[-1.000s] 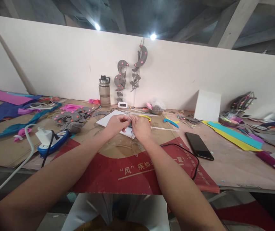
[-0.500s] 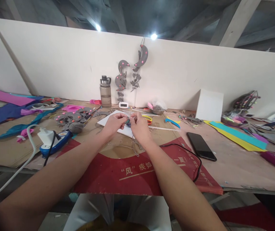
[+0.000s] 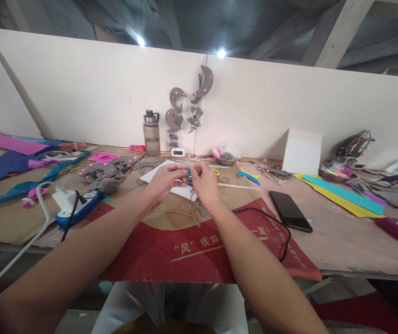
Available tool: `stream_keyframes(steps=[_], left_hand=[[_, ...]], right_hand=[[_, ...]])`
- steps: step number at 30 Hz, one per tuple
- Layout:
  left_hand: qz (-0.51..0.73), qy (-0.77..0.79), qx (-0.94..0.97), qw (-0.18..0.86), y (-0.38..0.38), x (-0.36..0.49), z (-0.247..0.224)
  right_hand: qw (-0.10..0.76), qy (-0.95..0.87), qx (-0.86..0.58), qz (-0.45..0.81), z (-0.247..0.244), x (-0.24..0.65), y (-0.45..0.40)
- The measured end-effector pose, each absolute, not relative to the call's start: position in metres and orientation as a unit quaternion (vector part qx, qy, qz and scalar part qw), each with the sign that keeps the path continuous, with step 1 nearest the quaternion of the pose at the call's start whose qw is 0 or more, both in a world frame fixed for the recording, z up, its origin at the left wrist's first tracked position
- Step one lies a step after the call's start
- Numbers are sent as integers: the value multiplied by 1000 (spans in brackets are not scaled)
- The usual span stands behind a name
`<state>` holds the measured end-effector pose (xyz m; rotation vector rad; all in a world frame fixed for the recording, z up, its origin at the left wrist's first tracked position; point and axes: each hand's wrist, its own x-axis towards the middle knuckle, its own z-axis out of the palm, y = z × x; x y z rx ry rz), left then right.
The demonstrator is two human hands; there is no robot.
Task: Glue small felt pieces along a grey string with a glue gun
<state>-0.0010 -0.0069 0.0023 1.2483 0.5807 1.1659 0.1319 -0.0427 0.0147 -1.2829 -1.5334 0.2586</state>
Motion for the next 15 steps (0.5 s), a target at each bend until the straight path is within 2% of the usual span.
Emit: stream_keyframes(steps=[15], left_hand=[[501,323,541,594,-9,-2,7]], right_hand=[[501,-688,-519,82,16,129,-49]])
